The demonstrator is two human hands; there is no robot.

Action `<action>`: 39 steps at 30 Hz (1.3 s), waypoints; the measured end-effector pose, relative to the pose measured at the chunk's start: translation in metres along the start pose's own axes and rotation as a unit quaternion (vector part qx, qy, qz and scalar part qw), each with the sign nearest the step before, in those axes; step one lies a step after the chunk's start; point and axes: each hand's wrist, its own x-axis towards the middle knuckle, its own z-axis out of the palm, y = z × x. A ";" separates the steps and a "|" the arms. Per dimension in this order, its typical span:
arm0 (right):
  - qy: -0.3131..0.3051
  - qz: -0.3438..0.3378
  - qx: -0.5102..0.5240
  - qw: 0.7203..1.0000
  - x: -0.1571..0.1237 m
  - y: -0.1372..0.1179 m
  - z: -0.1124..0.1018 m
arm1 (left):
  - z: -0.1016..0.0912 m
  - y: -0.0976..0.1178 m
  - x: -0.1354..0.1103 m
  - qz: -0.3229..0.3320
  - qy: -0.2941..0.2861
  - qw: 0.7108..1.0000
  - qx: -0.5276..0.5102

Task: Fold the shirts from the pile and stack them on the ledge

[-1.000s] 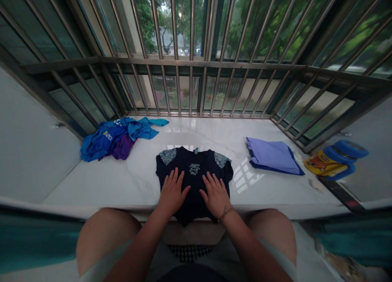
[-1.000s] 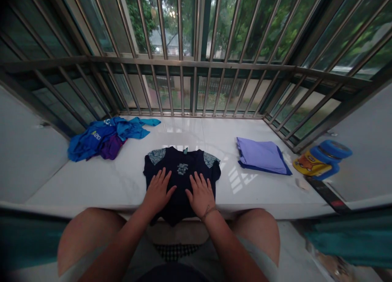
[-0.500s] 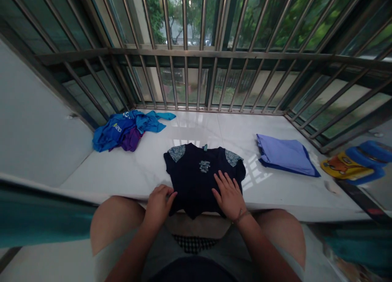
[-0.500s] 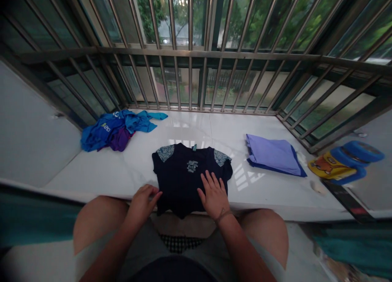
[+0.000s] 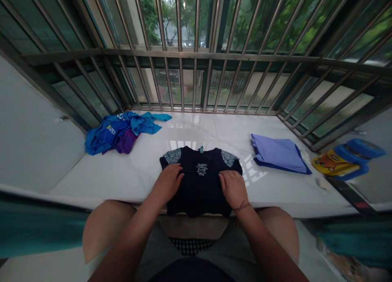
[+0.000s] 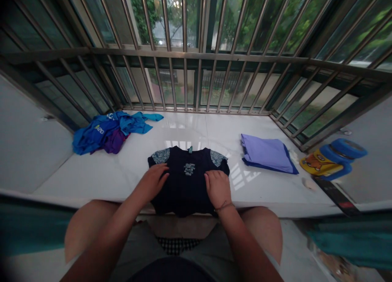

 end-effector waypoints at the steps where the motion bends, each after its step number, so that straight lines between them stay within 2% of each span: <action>1: 0.025 0.033 -0.019 0.999 0.012 0.003 -0.003 | 0.013 0.008 0.014 0.025 -0.013 1.000 -0.005; 3: 0.052 0.118 -0.064 0.990 0.035 0.013 -0.007 | 0.036 0.017 0.037 0.018 -0.036 0.999 0.022; 5: 0.028 0.218 -0.093 0.971 0.054 0.028 -0.009 | 0.052 0.013 0.053 -0.010 -0.043 0.997 0.058; 7: -0.013 0.292 -0.097 0.951 0.066 0.047 -0.012 | 0.059 0.000 0.061 -0.016 -0.039 0.996 0.076; 10: -0.042 0.327 -0.088 0.940 0.073 0.072 -0.018 | 0.058 -0.021 0.065 0.003 -0.034 0.996 0.078; 13: -0.045 0.330 -0.086 0.939 0.072 0.081 -0.021 | 0.056 -0.028 0.062 0.011 -0.020 0.997 0.077; 18: -0.043 0.289 -0.068 0.954 0.076 0.060 -0.007 | 0.054 -0.021 0.057 -0.004 0.015 0.997 0.076; 21: -0.043 0.278 -0.053 0.958 0.084 0.049 0.000 | 0.054 -0.021 0.057 -0.010 0.016 0.998 0.067; 26: -0.010 0.248 -0.028 0.968 0.088 0.039 -0.007 | 0.053 -0.024 0.058 -0.016 0.010 0.998 0.056; 28: 0.015 0.176 -0.014 0.984 0.082 0.032 -0.009 | 0.054 -0.024 0.058 -0.016 0.011 0.998 0.052; 30: 0.022 0.044 -0.004 0.999 0.073 0.023 -0.008 | 0.054 -0.024 0.057 -0.014 0.014 0.999 0.049; 32: -0.003 -0.085 0.002 0.996 0.061 0.015 -0.003 | 0.055 -0.023 0.057 -0.009 0.017 0.999 0.046; 34: -0.035 -0.150 0.013 0.988 0.051 0.009 0.005 | 0.054 -0.022 0.057 -0.011 0.028 0.999 0.045; 36: -0.041 -0.156 0.022 0.987 0.042 0.006 0.014 | 0.052 -0.022 0.058 -0.057 0.074 0.994 0.055; 39: -0.012 -0.115 0.016 0.993 0.032 0.005 0.029 | 0.046 -0.029 0.058 -0.216 0.180 0.956 0.082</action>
